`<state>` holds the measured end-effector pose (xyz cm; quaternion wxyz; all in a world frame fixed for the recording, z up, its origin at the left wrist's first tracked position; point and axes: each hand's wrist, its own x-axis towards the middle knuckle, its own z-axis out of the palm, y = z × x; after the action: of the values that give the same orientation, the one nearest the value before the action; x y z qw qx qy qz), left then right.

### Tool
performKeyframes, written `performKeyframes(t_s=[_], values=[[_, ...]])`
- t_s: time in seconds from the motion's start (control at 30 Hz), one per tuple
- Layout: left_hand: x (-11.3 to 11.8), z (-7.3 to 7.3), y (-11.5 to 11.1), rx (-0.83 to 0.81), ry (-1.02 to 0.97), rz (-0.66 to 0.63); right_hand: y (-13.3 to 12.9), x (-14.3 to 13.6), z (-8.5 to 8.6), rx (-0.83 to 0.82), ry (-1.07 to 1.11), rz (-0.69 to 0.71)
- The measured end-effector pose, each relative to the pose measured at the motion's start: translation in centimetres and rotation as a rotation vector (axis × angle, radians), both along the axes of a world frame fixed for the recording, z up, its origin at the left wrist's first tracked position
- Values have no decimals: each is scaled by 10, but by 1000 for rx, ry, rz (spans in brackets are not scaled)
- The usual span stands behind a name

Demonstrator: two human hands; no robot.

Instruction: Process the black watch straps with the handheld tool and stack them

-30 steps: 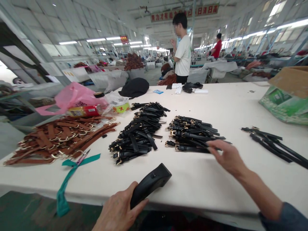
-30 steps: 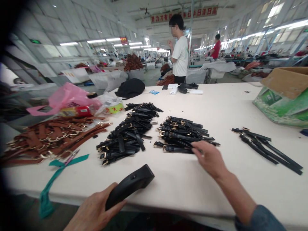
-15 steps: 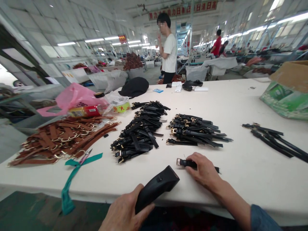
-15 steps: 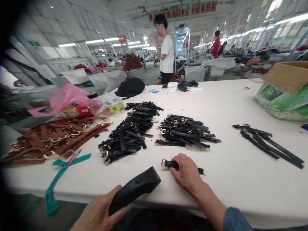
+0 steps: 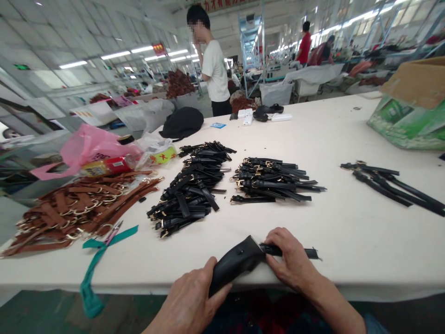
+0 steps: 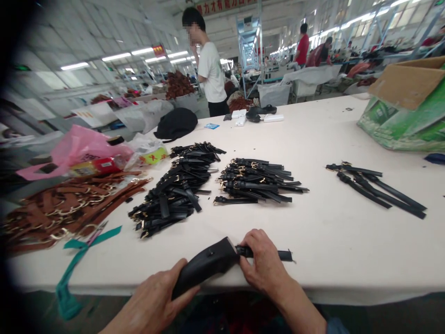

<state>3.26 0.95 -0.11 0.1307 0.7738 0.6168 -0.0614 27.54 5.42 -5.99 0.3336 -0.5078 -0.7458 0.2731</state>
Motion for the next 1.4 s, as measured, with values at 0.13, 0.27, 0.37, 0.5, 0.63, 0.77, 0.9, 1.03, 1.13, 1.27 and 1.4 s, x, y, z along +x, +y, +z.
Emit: performKeyframes(t_s=[0.13, 0.27, 0.37, 0.5, 0.63, 0.77, 0.9, 1.03, 1.13, 1.27, 1.4], values=[[4, 10, 3, -5, 39, -21, 0, -1, 1, 3, -17, -38], [9, 17, 4, -12, 79, -26, -1, -5, 1, 24, -42, -46], [10, 15, 3, 8, 82, -42, -2, -9, 1, 54, -79, -62], [9, 13, 2, 25, 76, -36, -5, -10, 2, 72, -165, -77], [9, 13, 2, 40, 63, -44, -10, -3, 6, 68, -303, -111], [8, 13, 1, 38, 62, -35, -13, 7, 8, 64, -394, -171], [9, 15, 0, -16, 54, -7, -15, 23, 5, 43, -337, -180], [7, 14, 2, -72, 37, 28, -17, 35, 2, 50, -218, -85], [7, 15, 5, -102, 34, 19, -18, 36, 1, 53, -169, -64], [22, 24, 10, -110, 68, -10, -17, 36, 0, 35, -145, -53], [43, 35, 22, -92, 54, -37, -16, 37, -2, 5, -137, -50]])
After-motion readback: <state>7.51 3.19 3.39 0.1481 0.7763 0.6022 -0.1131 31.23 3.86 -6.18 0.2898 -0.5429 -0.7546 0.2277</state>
